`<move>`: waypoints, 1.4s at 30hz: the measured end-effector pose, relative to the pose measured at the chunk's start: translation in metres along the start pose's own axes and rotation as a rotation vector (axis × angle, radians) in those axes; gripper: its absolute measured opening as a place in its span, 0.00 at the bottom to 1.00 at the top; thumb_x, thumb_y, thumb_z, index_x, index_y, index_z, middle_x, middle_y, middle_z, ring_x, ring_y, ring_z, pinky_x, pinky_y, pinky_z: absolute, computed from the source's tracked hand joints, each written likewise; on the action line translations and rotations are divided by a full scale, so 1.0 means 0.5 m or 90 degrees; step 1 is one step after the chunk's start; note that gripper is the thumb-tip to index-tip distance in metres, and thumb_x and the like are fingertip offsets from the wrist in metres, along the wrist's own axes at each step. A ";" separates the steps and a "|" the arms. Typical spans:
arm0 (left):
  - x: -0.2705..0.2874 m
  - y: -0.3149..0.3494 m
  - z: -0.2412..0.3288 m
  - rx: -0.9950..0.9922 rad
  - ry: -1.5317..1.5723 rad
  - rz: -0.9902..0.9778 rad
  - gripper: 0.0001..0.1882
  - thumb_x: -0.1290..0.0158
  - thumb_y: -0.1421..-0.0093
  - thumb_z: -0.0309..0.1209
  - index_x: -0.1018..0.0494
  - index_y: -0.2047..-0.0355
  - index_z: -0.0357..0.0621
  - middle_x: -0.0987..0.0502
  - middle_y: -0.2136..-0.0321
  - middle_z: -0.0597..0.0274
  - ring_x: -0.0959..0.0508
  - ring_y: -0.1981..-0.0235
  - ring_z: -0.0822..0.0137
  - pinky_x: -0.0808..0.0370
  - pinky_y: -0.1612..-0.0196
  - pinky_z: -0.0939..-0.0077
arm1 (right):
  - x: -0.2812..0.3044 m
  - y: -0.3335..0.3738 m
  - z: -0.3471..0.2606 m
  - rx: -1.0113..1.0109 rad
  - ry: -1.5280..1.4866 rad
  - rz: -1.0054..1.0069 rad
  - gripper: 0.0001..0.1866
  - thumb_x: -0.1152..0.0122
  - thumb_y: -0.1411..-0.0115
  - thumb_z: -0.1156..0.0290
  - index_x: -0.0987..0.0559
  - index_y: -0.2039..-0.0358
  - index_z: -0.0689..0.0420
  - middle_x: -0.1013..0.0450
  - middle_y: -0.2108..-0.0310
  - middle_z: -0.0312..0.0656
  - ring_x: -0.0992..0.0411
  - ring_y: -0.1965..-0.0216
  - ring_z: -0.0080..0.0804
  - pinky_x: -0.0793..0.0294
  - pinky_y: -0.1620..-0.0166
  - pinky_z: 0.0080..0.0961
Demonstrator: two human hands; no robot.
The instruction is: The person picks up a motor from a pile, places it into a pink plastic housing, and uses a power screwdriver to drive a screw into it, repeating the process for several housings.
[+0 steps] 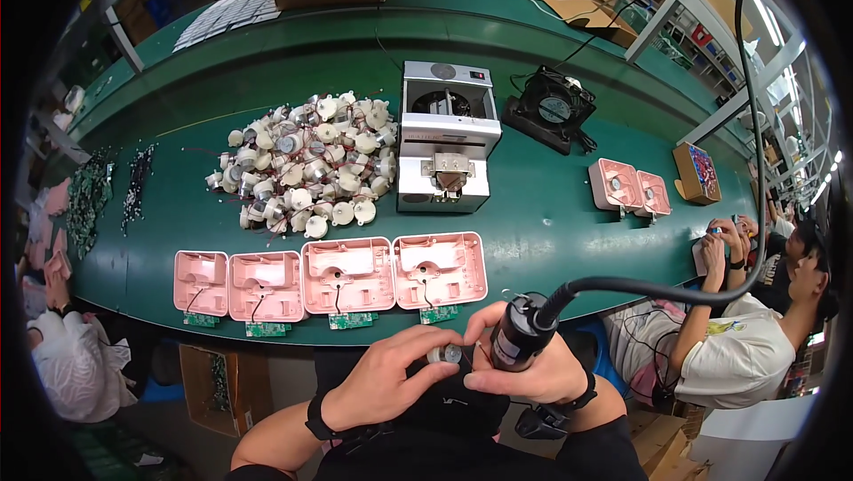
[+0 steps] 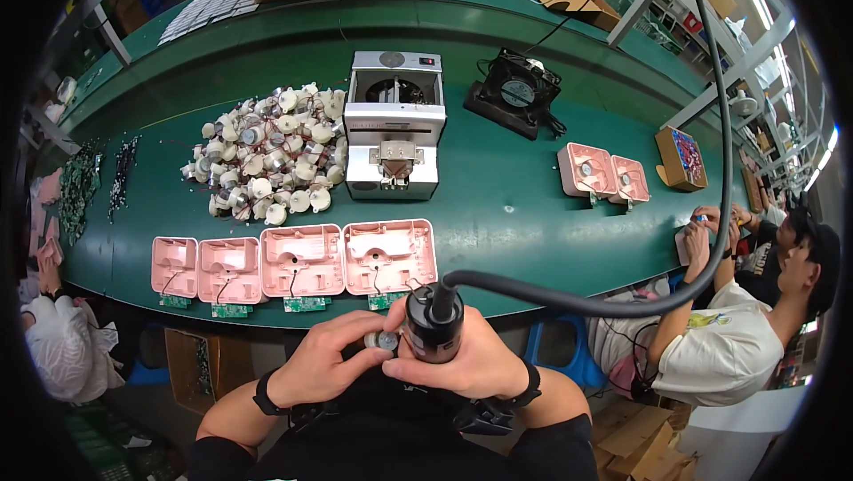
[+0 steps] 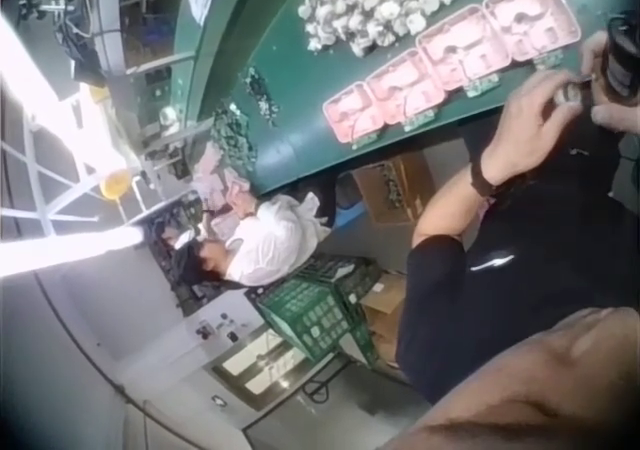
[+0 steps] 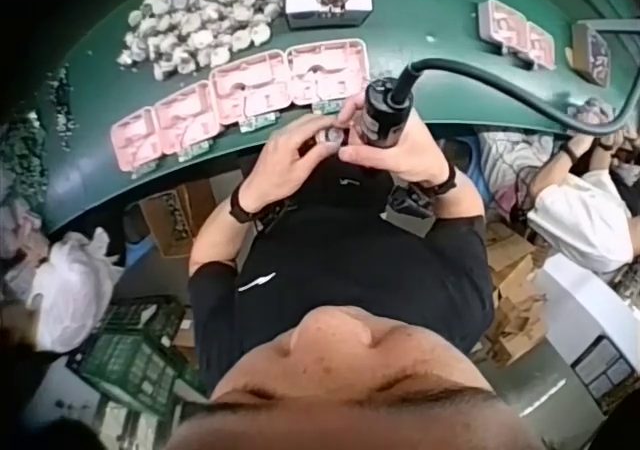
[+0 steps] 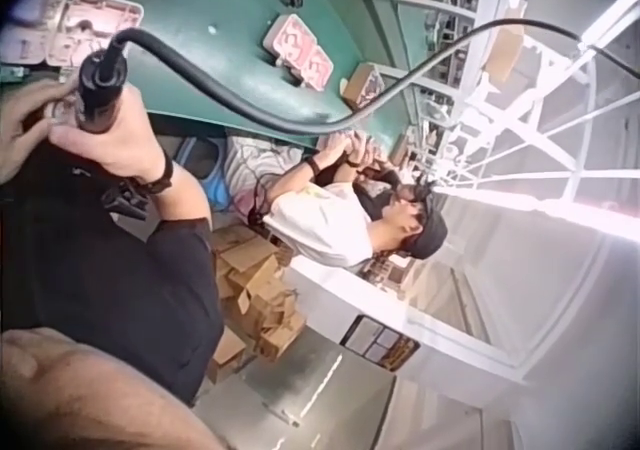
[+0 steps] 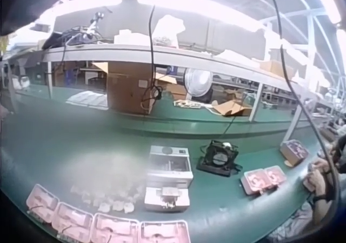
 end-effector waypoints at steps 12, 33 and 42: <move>0.075 -0.048 -0.024 0.006 -0.055 0.149 0.16 0.39 0.41 0.27 0.26 0.52 0.41 0.21 0.54 0.54 0.18 0.56 0.58 0.22 0.56 0.70 | 0.188 0.029 -0.059 0.460 0.081 0.439 0.19 0.42 0.39 0.78 0.36 0.49 0.61 0.31 0.78 0.38 0.34 0.81 0.25 0.29 0.71 0.25; 0.052 -0.133 -0.068 -0.066 -0.469 0.164 0.16 0.35 0.52 0.26 0.22 0.61 0.45 0.22 0.60 0.60 0.29 0.44 0.51 0.35 0.38 0.54 | 0.222 0.001 -0.011 0.420 0.082 0.396 0.24 0.36 0.42 0.75 0.37 0.49 0.61 0.31 0.77 0.39 0.31 0.78 0.26 0.28 0.69 0.26; 0.057 -0.132 -0.079 -0.076 -0.491 0.174 0.18 0.36 0.51 0.27 0.23 0.58 0.45 0.22 0.61 0.60 0.29 0.44 0.52 0.37 0.36 0.51 | 0.196 -0.016 -0.090 0.547 0.117 0.407 0.21 0.37 0.36 0.63 0.36 0.52 0.59 0.31 0.74 0.39 0.33 0.80 0.26 0.28 0.72 0.25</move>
Point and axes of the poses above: each hand's wrist, its own y-axis away from the middle knuckle, its own x-axis out of the back of the hand, z = x × y, the point moved 6 cm from there along -y, towards the middle knuckle
